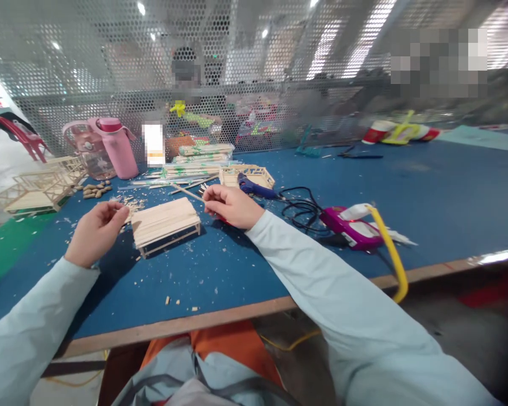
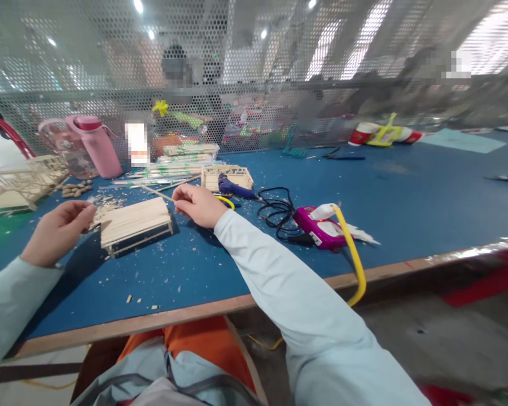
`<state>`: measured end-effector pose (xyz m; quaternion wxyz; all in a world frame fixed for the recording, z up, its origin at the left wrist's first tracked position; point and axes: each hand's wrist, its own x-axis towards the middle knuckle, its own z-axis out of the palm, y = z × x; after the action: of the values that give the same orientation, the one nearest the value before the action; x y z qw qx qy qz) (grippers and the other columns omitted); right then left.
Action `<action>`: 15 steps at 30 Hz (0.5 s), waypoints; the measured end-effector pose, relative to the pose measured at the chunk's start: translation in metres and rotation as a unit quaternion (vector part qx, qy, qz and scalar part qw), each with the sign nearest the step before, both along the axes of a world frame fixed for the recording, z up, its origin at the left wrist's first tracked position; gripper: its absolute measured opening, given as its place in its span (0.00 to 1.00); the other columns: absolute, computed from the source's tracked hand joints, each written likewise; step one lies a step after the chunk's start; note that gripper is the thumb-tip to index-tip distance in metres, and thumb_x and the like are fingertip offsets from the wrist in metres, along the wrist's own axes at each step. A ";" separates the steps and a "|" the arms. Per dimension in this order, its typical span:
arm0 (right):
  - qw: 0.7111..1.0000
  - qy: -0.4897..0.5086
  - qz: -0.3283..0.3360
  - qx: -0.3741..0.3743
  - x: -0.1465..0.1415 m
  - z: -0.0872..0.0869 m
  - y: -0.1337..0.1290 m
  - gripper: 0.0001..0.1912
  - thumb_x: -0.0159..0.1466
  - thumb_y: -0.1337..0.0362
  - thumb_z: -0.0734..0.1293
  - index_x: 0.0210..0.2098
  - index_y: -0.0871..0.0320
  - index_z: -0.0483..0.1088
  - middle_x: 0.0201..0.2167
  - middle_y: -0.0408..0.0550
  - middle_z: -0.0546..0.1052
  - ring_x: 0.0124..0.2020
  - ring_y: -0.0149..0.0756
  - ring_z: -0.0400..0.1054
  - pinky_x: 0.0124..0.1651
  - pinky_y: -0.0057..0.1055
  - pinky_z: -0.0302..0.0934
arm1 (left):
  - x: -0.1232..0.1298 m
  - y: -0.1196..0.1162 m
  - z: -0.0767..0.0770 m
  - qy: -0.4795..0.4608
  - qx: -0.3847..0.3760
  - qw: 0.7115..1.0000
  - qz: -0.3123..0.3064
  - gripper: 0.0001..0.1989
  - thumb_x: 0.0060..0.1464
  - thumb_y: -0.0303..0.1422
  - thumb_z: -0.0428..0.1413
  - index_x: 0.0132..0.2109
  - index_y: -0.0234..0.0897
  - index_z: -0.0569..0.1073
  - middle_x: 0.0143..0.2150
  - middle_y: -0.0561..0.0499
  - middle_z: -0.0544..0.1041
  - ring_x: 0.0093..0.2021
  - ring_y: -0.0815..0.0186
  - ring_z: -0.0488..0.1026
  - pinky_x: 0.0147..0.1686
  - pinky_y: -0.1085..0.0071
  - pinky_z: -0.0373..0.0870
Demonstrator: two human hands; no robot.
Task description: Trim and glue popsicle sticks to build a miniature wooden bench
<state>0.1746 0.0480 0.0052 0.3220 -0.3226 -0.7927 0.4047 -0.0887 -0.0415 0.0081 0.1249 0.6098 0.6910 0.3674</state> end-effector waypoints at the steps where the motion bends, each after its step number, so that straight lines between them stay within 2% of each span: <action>1: 0.996 -0.012 -0.001 0.084 -0.001 0.000 -0.003 0.03 0.58 0.73 0.61 0.31 0.59 0.63 0.25 0.42 0.72 0.25 0.27 0.65 0.28 0.23 0.60 | -0.001 -0.003 -0.004 -0.023 -0.014 1.000 -0.007 0.20 0.51 0.48 0.47 0.40 0.36 0.68 0.24 0.52 0.70 0.24 0.67 0.67 0.25 0.70 0.65; 4: 0.961 -0.026 0.011 0.277 -0.005 -0.002 -0.009 0.05 0.59 0.71 0.61 0.35 0.60 0.67 0.32 0.46 0.75 0.33 0.30 0.68 0.37 0.27 0.60 | -0.003 -0.009 -0.014 -0.090 -0.063 0.987 -0.120 0.25 0.46 0.47 0.54 0.48 0.36 0.64 0.26 0.54 0.71 0.24 0.68 0.68 0.24 0.72 0.64; 6: 0.939 -0.028 0.023 0.343 -0.007 -0.003 -0.013 0.07 0.61 0.70 0.60 0.36 0.60 0.68 0.34 0.48 0.76 0.35 0.30 0.68 0.39 0.27 0.60 | -0.001 -0.010 -0.020 -0.116 -0.078 0.975 -0.173 0.37 0.41 0.44 0.60 0.57 0.38 0.57 0.31 0.54 0.72 0.27 0.67 0.70 0.28 0.70 0.65; 8: 0.924 -0.037 0.025 0.381 -0.011 -0.005 -0.017 0.08 0.62 0.70 0.58 0.35 0.60 0.69 0.33 0.48 0.76 0.34 0.30 0.68 0.38 0.26 0.60 | 0.003 -0.009 -0.024 -0.133 -0.072 0.972 -0.179 0.44 0.39 0.41 0.61 0.60 0.38 0.50 0.31 0.55 0.71 0.28 0.67 0.70 0.29 0.70 0.65; 11: 0.905 -0.055 0.005 0.421 -0.017 -0.007 -0.023 0.08 0.63 0.67 0.59 0.33 0.61 0.70 0.30 0.49 0.75 0.33 0.32 0.67 0.37 0.27 0.60 | 0.009 -0.003 -0.026 -0.173 -0.049 0.971 -0.161 0.41 0.41 0.39 0.60 0.60 0.35 0.51 0.26 0.58 0.67 0.24 0.70 0.67 0.25 0.72 0.63; 15: 0.881 -0.092 -0.024 0.463 -0.023 -0.014 -0.023 0.10 0.62 0.65 0.60 0.30 0.61 0.72 0.28 0.50 0.73 0.32 0.34 0.64 0.36 0.29 0.57 | 0.010 0.002 -0.027 -0.225 -0.077 0.954 -0.180 0.31 0.40 0.37 0.61 0.52 0.33 0.61 0.25 0.59 0.65 0.21 0.73 0.63 0.20 0.75 0.59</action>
<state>0.1515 0.0254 -0.0088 0.3704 -0.1913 -0.9077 -0.0482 -0.0790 -0.0395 -0.0190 0.3878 0.6140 0.5499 0.4125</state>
